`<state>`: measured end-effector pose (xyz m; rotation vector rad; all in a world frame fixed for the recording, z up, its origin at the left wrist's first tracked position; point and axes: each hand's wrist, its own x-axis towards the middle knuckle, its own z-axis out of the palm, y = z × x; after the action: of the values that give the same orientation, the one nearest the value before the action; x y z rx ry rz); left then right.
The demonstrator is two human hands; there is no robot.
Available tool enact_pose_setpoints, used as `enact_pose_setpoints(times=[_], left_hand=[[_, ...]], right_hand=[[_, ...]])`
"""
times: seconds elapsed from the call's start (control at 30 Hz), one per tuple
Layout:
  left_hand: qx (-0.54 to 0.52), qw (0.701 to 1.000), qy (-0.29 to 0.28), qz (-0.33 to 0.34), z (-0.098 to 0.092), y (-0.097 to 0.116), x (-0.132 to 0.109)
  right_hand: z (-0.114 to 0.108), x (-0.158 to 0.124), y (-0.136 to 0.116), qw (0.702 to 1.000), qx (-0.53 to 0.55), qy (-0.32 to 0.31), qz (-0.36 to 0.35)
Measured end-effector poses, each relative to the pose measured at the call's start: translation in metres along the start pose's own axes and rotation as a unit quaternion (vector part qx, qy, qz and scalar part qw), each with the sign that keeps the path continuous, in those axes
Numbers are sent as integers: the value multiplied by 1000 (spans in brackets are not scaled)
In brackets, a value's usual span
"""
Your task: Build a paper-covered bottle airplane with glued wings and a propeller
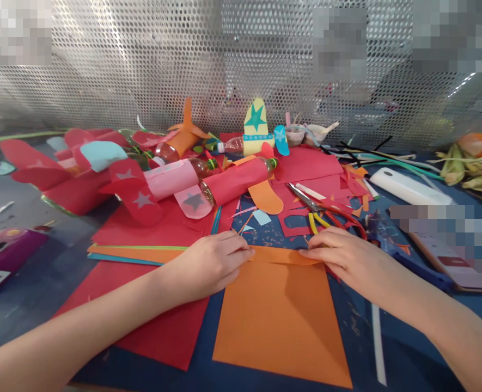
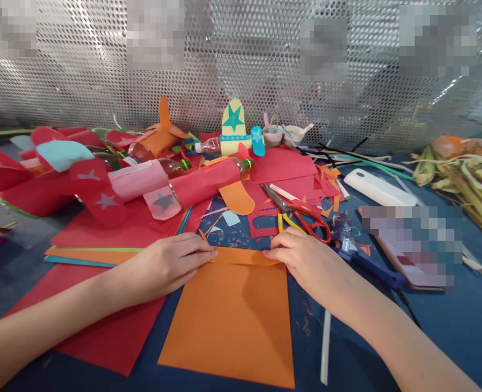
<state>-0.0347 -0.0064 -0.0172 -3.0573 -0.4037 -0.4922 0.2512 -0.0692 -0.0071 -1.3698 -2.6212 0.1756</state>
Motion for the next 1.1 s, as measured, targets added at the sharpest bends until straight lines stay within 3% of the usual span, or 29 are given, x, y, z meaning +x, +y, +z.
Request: enact_pose_setpoints(times=[0.2, 0.37, 0.57, 0.7, 0.87, 1.1], left_hand=[[27, 998, -12, -58, 4, 10, 3], [39, 996, -53, -53, 9, 15, 6], [53, 997, -50, -41, 9, 16, 8], [58, 996, -54, -41, 11, 16, 7], [61, 995, -61, -46, 12, 16, 7], [61, 994, -71, -49, 10, 17, 8]], right_hand=[[-2, -2, -5, 999, -31, 3, 8], [-4, -3, -3, 999, -47, 15, 7], [-6, -1, -6, 996, -60, 73, 5], [6, 8, -22, 990, -78, 116, -6], [26, 15, -33, 990, -101, 99, -16], [30, 14, -33, 992, -90, 92, 5]])
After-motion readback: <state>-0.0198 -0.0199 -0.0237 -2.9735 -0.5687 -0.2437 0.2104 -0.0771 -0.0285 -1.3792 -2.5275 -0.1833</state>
